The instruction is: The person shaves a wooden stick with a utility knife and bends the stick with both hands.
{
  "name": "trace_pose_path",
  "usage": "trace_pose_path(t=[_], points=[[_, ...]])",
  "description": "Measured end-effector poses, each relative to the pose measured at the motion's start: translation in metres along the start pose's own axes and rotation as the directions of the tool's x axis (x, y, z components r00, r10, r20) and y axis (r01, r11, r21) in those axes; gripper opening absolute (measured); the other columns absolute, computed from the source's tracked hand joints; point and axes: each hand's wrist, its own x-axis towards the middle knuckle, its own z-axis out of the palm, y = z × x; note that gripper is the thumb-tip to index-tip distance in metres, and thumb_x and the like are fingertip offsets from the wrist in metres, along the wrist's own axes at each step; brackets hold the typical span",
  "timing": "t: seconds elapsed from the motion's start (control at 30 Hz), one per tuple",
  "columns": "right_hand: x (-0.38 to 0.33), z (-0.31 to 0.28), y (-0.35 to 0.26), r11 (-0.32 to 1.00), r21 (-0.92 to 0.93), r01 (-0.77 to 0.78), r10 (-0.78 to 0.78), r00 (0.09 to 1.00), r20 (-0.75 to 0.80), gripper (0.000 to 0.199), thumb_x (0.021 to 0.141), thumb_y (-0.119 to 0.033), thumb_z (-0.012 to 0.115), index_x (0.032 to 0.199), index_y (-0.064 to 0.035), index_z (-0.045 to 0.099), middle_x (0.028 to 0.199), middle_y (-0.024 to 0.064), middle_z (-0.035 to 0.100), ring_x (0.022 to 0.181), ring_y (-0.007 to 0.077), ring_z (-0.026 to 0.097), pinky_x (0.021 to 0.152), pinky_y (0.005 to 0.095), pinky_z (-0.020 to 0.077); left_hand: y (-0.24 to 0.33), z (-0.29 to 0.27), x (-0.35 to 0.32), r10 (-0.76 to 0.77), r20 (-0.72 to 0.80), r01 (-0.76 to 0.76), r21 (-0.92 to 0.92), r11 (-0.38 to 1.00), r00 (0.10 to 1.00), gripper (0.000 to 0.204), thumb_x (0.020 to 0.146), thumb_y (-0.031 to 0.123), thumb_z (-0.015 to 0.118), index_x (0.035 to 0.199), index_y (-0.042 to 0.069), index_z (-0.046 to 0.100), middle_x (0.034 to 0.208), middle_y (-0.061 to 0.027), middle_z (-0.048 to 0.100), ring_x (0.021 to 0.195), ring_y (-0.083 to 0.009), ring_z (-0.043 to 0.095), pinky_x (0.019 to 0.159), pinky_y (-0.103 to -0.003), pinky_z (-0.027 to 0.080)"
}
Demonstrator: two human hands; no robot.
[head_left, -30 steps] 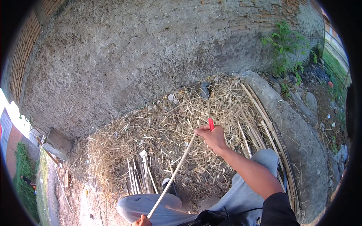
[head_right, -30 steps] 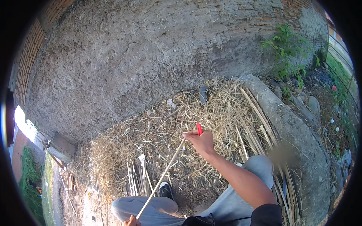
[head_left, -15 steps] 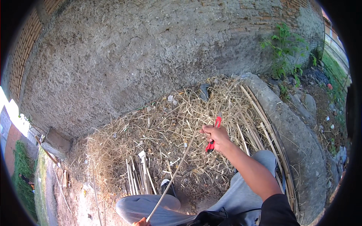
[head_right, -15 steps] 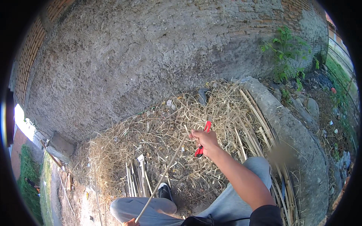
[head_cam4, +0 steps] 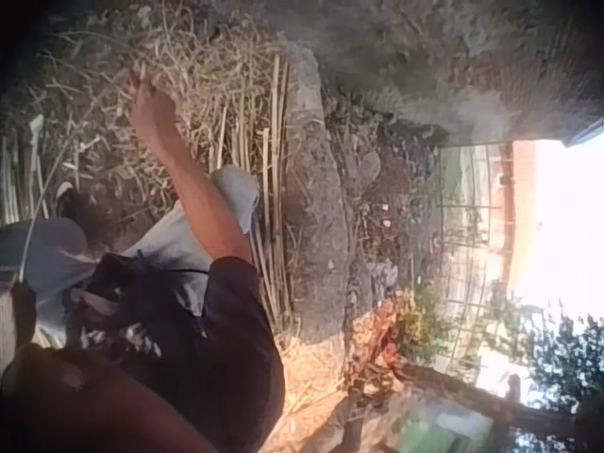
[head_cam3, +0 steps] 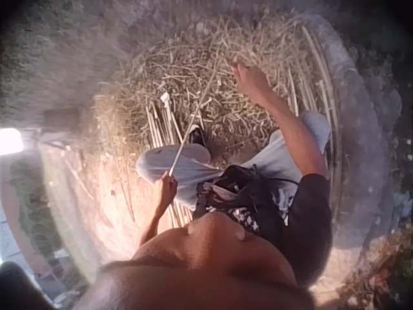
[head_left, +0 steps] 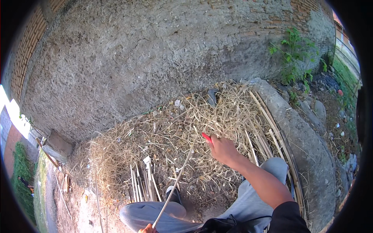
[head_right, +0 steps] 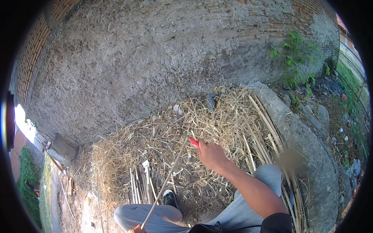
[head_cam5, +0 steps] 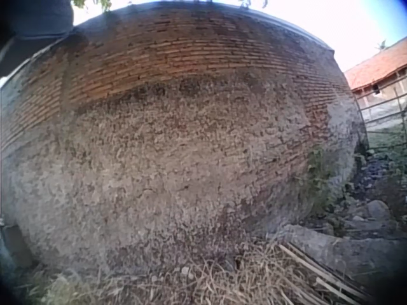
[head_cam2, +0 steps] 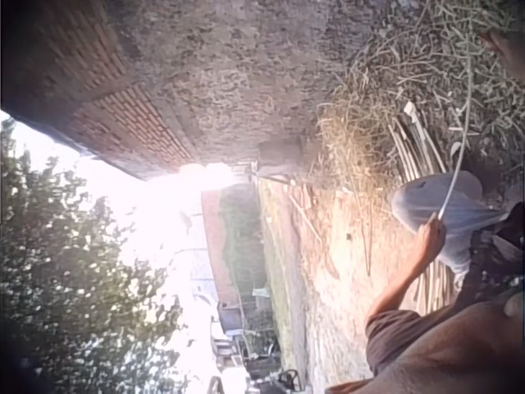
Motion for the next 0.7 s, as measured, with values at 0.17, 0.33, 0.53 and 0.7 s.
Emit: trace_pose_path(t=[0.17, 0.33, 0.53, 0.7], points=[[-0.017, 0.014, -0.007, 0.999, -0.002, 0.052, -0.052, 0.992, 0.117, 0.046, 0.105, -0.038, 0.038, 0.104, 0.0021, 0.060, 0.059, 0.0169, 0.062, 0.052, 0.0355, 0.062, 0.053, 0.0474, 0.0501, -0.001, 0.001, 0.003, 0.019, 0.009, -0.018, -0.014, 1.000, 1.000, 0.011, 0.090, 0.011, 0.055, 0.085, 0.001, 0.055, 0.064, -0.0262, 0.057, 0.060, -0.0469, 0.059, 0.052, -0.050, 0.044], [-0.015, 0.023, 0.009, 0.974, -0.040, 0.222, -0.223, 0.974, -0.032, 0.051, 0.106, -0.043, 0.032, 0.101, -0.0006, 0.062, 0.058, 0.0132, 0.062, 0.047, 0.0289, 0.062, 0.044, 0.0421, 0.0503, -0.009, 0.012, 0.002, 0.014, -0.058, -0.012, 0.041, 0.999, 0.998, 0.008, 0.091, 0.011, 0.054, 0.092, 0.003, 0.056, 0.062, -0.0237, 0.055, 0.055, -0.0436, 0.056, 0.050, -0.048, 0.043], [-0.015, 0.015, 0.009, 0.927, -0.073, 0.368, -0.374, 0.885, -0.277, 0.039, 0.100, -0.038, 0.052, 0.101, -0.0030, 0.068, 0.058, 0.0103, 0.064, 0.046, 0.0268, 0.062, 0.044, 0.0389, 0.0488, -0.040, 0.034, -0.009, 0.080, -0.204, -0.067, 0.066, 0.996, 0.976, 0.010, 0.094, 0.012, 0.053, 0.092, 0.002, 0.054, 0.057, -0.0144, 0.051, 0.047, -0.0282, 0.050, 0.047, -0.041, 0.041], [-0.013, 0.012, 0.012, 0.938, 0.019, 0.345, -0.327, 0.904, -0.274, 0.044, 0.101, -0.042, 0.048, 0.107, -0.0035, 0.068, 0.055, 0.0097, 0.064, 0.043, 0.0261, 0.061, 0.042, 0.0408, 0.0499, -0.078, 0.052, -0.026, 0.028, -0.166, -0.015, 0.084, 0.996, 0.986, 0.014, 0.096, 0.012, 0.054, 0.085, 0.003, 0.053, 0.053, -0.0090, 0.047, 0.045, -0.0209, 0.045, 0.045, -0.037, 0.039]])
